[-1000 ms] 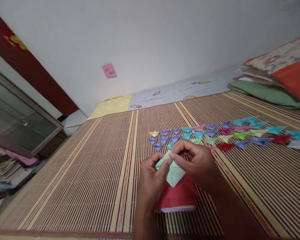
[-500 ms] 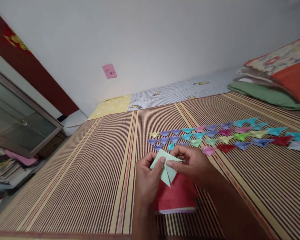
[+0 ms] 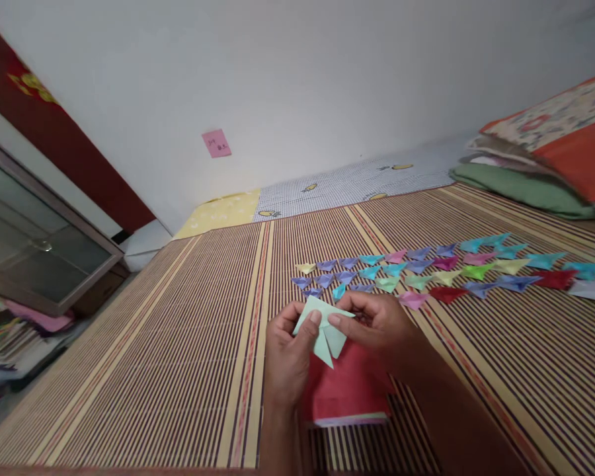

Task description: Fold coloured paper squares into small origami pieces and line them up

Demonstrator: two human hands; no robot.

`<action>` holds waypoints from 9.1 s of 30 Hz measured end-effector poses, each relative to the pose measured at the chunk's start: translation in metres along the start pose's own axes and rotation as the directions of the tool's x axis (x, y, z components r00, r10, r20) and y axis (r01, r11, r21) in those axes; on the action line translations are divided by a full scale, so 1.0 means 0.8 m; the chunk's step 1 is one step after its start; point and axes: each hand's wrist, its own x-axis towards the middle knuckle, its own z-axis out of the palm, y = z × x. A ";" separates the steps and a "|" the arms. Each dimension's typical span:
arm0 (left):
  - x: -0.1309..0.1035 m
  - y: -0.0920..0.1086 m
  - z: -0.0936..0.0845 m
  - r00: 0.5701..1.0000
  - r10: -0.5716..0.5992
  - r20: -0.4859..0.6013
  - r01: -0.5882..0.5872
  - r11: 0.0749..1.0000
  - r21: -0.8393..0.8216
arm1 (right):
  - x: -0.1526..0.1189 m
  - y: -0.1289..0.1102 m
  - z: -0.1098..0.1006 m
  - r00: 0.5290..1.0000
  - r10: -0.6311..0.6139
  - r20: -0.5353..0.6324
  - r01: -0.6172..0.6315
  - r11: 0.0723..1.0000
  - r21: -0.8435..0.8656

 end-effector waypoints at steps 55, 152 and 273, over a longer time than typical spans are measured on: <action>0.001 0.004 0.007 0.998 -0.067 0.011 0.065 0.992 0.106 | 0.006 0.002 -0.006 1.000 -0.001 0.020 0.001 1.000 -0.018; -0.002 0.007 0.031 0.915 0.281 -0.290 -0.237 0.955 0.176 | 0.006 -0.001 0.015 0.935 -0.135 -0.327 0.186 0.974 0.128; -0.002 0.008 0.018 0.989 0.079 -0.122 -0.059 0.985 0.160 | 0.004 -0.002 0.003 1.000 0.022 0.011 -0.022 0.999 -0.036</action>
